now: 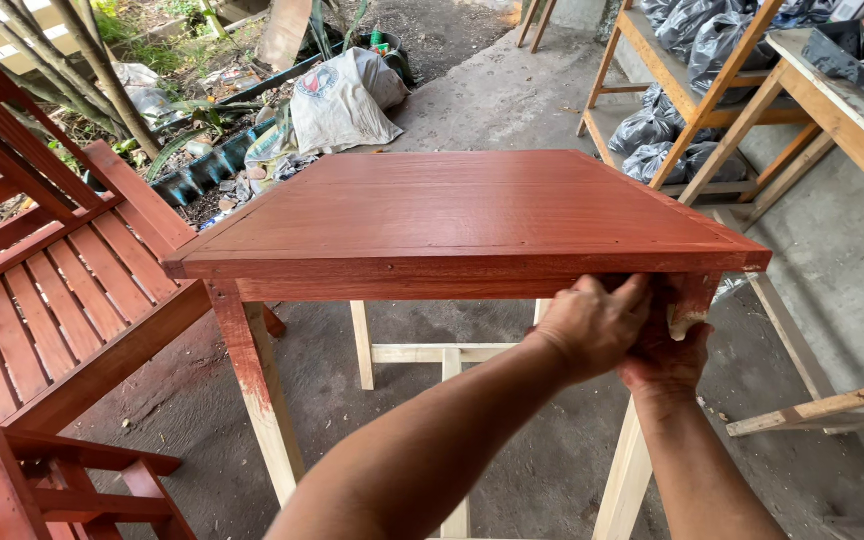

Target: The person wipes reddish wood stain onto the unfinished legs and frame of a wooden table using a cloth, working around the table and reaching under it to coat the bare wood. They then dip the cloth into a bucket of stain and continue applying it to the table surfaces.

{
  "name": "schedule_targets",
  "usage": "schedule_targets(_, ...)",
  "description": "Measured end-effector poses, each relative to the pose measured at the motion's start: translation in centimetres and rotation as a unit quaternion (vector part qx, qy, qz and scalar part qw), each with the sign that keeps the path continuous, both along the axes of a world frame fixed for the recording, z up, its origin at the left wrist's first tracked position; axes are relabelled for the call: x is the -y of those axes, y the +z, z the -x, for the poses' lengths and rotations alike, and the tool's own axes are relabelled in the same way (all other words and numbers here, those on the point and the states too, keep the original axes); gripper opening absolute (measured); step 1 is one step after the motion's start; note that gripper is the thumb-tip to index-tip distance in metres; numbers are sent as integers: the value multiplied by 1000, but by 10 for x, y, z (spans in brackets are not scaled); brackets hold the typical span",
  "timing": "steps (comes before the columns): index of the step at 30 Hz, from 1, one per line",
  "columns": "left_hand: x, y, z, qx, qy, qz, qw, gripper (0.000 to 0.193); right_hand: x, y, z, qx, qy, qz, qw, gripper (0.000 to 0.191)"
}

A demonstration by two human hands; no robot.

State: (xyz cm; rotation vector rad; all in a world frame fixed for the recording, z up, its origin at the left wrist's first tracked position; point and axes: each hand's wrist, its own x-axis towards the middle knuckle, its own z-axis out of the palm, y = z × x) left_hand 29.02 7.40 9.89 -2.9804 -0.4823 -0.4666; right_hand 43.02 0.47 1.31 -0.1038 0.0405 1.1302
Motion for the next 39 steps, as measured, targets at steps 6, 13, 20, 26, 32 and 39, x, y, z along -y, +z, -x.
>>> schedule_targets(6,-2,-9,18,36,14,41,998,58,-1,-10,-9,31,2,9,999,109)
schedule_targets(13,26,-11,-47,5,14,1,1000,49,-9,-68,-48,-30,-20,-243,969,80)
schedule_targets(20,7,-8,1,27,11,17,999,54,-4,-5,-18,23,-6,-92,995,100)
schedule_targets(26,-7,3,58,-27,27,20,999,63,-15,46,22,-27,-17,-95,995,89)
schedule_targets(32,-37,12,122,-89,81,11,993,65,-32,14,36,-13,-50,34,998,106)
schedule_targets(39,-75,18,226,-109,171,-1,979,76,-68,2,41,-28,-34,28,999,86)
